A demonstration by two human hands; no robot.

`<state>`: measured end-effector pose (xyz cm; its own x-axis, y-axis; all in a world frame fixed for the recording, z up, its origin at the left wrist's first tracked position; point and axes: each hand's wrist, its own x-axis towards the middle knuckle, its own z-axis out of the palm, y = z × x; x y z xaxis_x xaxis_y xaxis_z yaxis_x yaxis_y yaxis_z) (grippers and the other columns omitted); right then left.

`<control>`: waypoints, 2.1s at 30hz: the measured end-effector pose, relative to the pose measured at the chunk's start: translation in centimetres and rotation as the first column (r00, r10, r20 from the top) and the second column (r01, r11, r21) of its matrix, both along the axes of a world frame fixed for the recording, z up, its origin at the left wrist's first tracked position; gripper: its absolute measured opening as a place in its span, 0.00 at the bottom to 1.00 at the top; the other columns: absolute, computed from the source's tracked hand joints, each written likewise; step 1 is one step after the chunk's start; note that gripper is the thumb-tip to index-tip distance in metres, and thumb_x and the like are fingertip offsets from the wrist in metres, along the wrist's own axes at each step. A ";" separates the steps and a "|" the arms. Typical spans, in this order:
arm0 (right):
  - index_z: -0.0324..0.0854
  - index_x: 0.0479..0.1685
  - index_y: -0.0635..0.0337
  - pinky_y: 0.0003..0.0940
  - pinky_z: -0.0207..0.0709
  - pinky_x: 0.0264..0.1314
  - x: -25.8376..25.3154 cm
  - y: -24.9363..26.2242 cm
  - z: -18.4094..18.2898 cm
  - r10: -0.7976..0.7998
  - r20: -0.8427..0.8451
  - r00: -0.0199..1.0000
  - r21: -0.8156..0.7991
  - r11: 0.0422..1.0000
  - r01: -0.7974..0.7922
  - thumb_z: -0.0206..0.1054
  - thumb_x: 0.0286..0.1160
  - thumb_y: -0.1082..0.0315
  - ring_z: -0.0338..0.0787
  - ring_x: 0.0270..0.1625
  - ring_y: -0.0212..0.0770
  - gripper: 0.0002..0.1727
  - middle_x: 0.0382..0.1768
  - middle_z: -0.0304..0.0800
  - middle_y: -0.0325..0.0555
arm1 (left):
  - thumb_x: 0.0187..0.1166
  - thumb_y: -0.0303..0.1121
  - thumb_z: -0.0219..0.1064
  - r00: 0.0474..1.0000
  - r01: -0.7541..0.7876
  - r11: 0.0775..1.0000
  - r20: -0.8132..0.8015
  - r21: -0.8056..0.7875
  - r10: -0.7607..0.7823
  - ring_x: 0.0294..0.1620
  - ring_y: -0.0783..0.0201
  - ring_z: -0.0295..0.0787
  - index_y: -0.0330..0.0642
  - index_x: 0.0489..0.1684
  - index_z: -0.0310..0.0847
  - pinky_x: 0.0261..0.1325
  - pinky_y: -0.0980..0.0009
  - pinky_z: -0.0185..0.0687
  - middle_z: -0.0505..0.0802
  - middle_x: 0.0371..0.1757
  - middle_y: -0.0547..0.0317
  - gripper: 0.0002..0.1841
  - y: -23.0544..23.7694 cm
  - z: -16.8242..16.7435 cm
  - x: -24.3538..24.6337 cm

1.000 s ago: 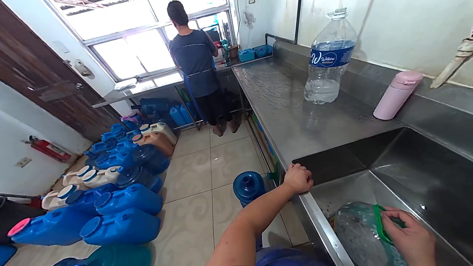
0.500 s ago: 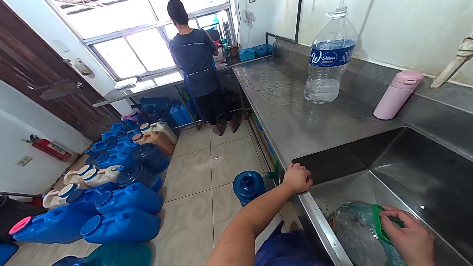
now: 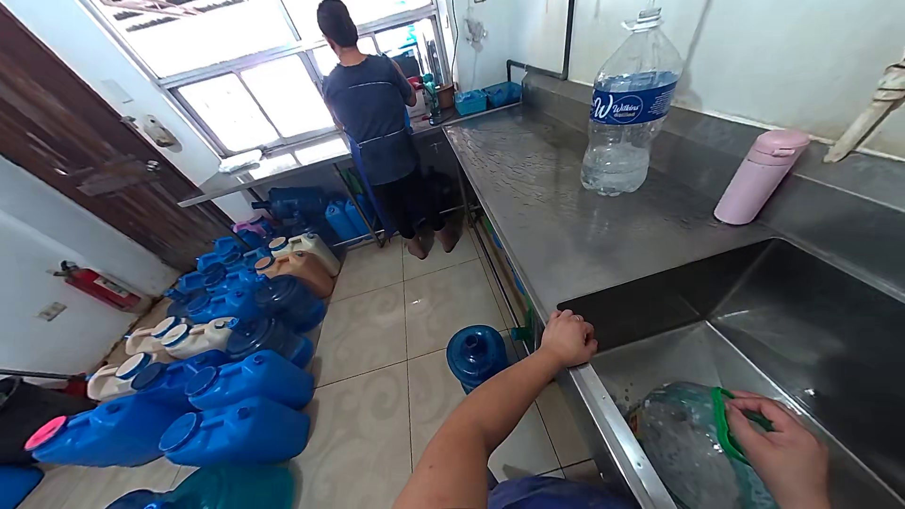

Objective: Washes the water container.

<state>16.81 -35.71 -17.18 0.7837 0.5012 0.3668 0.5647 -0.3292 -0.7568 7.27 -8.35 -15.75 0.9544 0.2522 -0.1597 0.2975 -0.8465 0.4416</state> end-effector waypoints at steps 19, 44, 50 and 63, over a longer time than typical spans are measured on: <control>0.82 0.31 0.86 0.58 0.76 0.63 -0.1 0.1 0.0 -0.012 -0.013 1.000 0.019 1.000 0.012 0.64 0.65 0.77 0.87 0.57 0.72 0.12 0.50 0.86 0.82 | 0.85 0.36 0.58 1.000 0.003 1.000 -0.007 -0.001 -0.003 0.71 0.44 0.78 0.31 0.51 0.88 0.80 0.47 0.57 0.90 0.58 0.39 0.17 -0.2 0.2 0.0; 0.82 0.32 0.85 0.60 0.75 0.64 0.1 0.1 0.0 -0.011 0.005 1.000 -0.009 1.000 0.011 0.64 0.66 0.77 0.86 0.57 0.74 0.11 0.50 0.86 0.83 | 0.86 0.36 0.57 1.000 0.013 1.000 -0.006 -0.002 -0.013 0.71 0.43 0.78 0.31 0.50 0.88 0.80 0.47 0.56 0.90 0.57 0.39 0.17 0.0 0.1 0.0; 0.83 0.32 0.85 0.59 0.74 0.65 0.0 0.1 0.2 -0.012 -0.013 1.000 -0.012 1.000 0.012 0.64 0.66 0.77 0.87 0.57 0.72 0.12 0.50 0.86 0.83 | 0.86 0.37 0.57 1.000 0.014 1.000 -0.007 0.000 -0.014 0.71 0.44 0.78 0.32 0.50 0.89 0.81 0.47 0.56 0.90 0.57 0.39 0.17 0.1 -0.1 0.0; 0.82 0.32 0.86 0.57 0.75 0.66 0.1 0.0 0.2 0.008 -0.002 1.000 -0.010 1.000 -0.008 0.64 0.67 0.78 0.86 0.58 0.73 0.11 0.50 0.86 0.83 | 0.85 0.36 0.58 1.000 0.012 1.000 -0.005 -0.013 -0.012 0.72 0.43 0.78 0.31 0.50 0.88 0.81 0.46 0.56 0.90 0.58 0.38 0.17 0.0 0.1 0.0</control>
<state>16.92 -35.72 -16.95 0.7802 0.5112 0.3605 0.5661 -0.3321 -0.7545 7.24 -8.31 -15.63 0.9567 0.2383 -0.1674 0.2892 -0.8445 0.4508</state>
